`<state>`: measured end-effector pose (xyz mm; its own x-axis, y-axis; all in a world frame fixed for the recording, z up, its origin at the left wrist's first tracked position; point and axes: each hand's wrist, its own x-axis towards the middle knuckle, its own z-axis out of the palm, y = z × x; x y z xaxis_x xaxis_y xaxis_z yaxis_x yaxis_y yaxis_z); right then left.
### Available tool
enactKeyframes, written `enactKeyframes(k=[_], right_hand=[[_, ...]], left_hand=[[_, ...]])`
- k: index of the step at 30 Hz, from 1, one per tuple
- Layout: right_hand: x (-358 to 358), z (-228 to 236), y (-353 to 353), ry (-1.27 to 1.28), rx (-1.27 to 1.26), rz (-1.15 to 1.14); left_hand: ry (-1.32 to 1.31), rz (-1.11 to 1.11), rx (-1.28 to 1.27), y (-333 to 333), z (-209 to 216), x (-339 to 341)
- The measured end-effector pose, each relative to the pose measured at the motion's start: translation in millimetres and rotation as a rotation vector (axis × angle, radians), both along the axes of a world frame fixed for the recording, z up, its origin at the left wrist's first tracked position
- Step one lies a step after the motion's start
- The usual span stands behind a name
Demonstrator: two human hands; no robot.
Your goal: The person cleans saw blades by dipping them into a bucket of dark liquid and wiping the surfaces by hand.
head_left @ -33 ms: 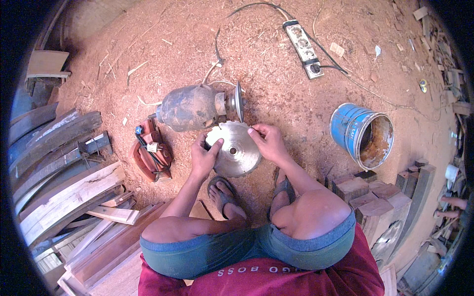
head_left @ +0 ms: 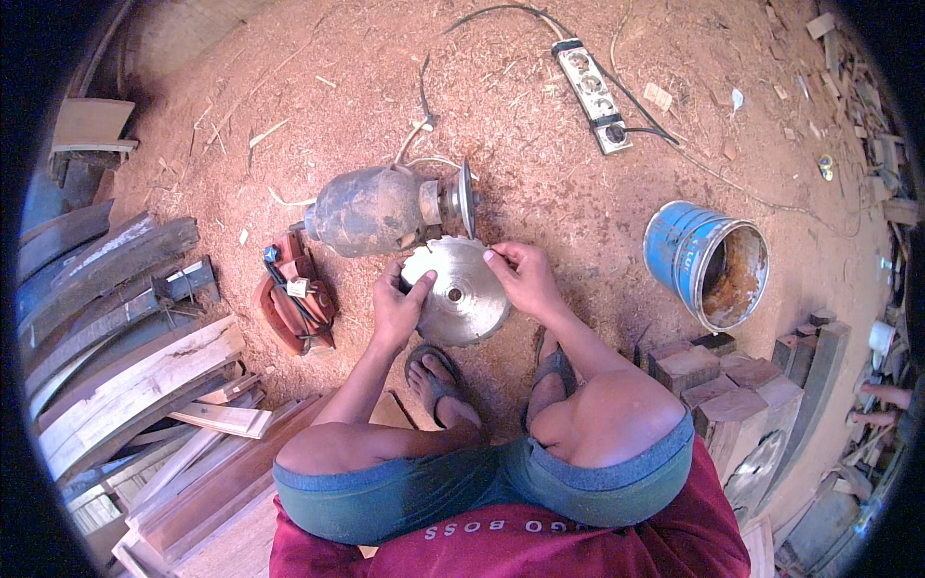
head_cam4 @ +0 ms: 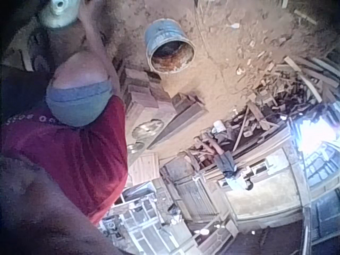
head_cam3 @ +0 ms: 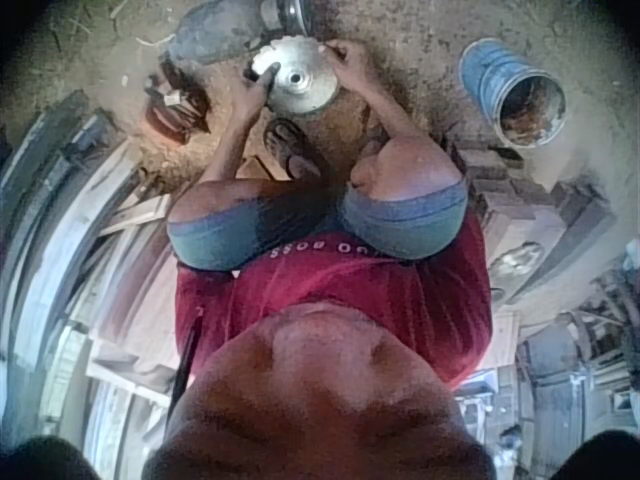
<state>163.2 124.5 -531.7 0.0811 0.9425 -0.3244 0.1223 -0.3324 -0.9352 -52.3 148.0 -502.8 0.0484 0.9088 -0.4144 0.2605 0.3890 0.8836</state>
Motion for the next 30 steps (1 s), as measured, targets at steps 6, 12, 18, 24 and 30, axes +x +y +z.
enactKeyframes(k=[6, 12, 18, 24, 30], right_hand=[[-1, -3, 0, 0.025, 0.008, -0.006], [1, 0, 0, -0.016, 0.005, 0.009], [1, 2, 1, -0.009, -0.006, 0.014], [1, 3, 1, -0.035, 0.015, 0.016], [1, 4, 1, -0.019, -0.002, 0.003]], left_hand=[[-0.002, -0.017, 0.015, 0, -6, -4], [-0.008, -0.007, 0.004, 0, -7, -4], [0.002, -0.001, 0.035, -1, -6, -3], [0.021, 0.001, 0.051, -2, -7, -5], [0.054, 0.007, 0.076, -2, -10, -5]])
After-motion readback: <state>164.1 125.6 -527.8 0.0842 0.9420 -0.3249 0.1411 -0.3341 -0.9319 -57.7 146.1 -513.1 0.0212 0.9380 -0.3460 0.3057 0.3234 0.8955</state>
